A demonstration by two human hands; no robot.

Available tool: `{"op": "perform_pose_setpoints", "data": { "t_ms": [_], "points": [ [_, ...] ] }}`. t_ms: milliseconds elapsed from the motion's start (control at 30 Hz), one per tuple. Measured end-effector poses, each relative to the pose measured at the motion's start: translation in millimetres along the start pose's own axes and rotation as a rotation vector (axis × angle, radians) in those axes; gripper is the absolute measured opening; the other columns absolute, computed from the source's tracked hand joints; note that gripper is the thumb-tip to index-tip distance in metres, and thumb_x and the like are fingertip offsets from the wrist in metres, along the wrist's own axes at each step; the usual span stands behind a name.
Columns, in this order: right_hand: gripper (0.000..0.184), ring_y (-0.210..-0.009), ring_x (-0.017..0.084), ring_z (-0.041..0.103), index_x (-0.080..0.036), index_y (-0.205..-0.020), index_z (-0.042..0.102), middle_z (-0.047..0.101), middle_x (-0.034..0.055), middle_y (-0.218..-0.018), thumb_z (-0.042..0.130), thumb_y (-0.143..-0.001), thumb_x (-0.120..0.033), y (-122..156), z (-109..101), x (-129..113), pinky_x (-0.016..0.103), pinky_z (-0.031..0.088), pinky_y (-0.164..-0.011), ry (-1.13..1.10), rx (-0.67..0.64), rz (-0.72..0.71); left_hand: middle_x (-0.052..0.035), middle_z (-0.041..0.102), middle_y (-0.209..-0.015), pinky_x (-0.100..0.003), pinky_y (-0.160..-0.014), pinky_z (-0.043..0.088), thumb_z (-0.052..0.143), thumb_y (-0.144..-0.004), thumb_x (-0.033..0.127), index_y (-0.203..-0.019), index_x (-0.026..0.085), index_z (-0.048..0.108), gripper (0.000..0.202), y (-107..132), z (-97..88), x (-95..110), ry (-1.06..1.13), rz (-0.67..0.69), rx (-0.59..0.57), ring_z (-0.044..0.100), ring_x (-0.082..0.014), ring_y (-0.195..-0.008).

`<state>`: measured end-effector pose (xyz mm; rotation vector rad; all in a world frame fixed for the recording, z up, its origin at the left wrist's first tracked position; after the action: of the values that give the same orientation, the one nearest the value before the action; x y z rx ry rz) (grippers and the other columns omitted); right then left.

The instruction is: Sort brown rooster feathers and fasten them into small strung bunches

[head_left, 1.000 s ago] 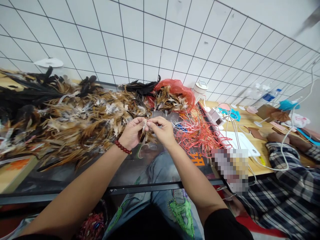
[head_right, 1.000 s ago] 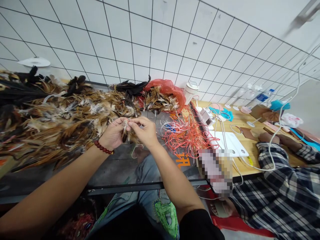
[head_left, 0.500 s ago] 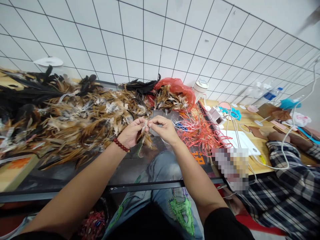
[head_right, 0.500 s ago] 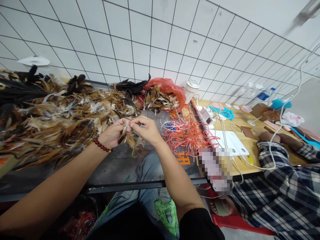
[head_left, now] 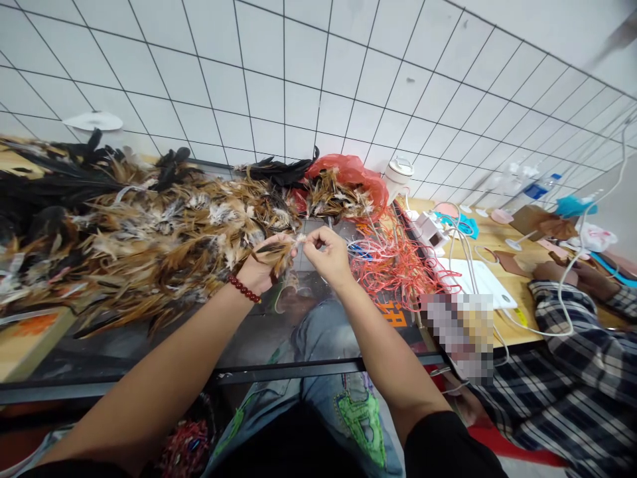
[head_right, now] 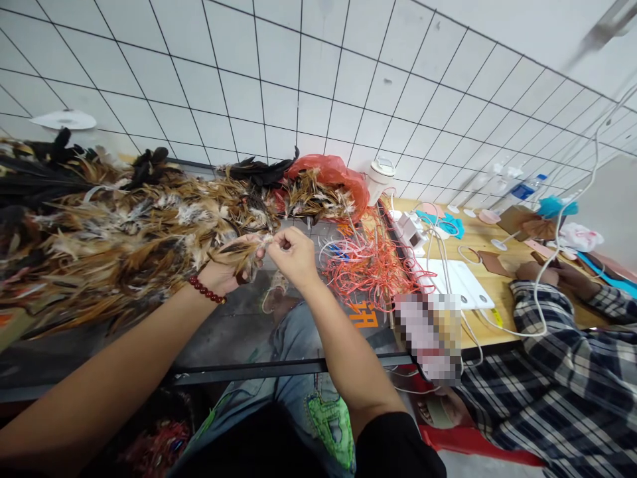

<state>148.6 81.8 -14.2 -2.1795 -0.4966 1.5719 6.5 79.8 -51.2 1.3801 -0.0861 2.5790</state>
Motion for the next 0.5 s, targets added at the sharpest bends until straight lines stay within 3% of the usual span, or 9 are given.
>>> {"op": "perform_pose_setpoints", "data": {
  "t_ms": [233,500],
  "points": [
    [0.010,-0.058,0.010,0.043,-0.019,-0.060,0.056,0.050,-0.0050,-0.059,0.058,-0.067,-0.026,5.7,14.9,18.6,0.022,0.033,-0.057,-0.129,-0.152,0.199,0.0006,0.060,-0.066,-0.018,-0.055,0.045,0.078,-0.072,0.022,-0.071,0.014,0.055,0.024,-2.3,5.8,2.0,0.015,0.100,0.182,0.053,-0.0066,-0.055],
    [0.015,-0.058,0.010,0.039,-0.019,-0.065,0.056,0.048,-0.0047,-0.059,0.060,-0.069,-0.033,-5.2,-2.3,26.4,0.024,0.034,-0.059,-0.311,0.028,0.279,-0.0020,0.065,-0.075,-0.022,-0.063,0.050,0.072,-0.080,0.026,-0.073,0.016,0.052,0.024,-6.2,-13.0,18.1,0.107,0.187,0.344,0.060,-0.0087,-0.063]
  ]
}}
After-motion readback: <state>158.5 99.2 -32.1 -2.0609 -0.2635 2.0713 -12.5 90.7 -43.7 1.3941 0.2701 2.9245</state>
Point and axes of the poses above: each hand's wrist, its own y-axis away from the middle knuckle, its own z-axis out of the palm, x = y × z, the point moved 4 cm from there along -y, towards the middle knuckle
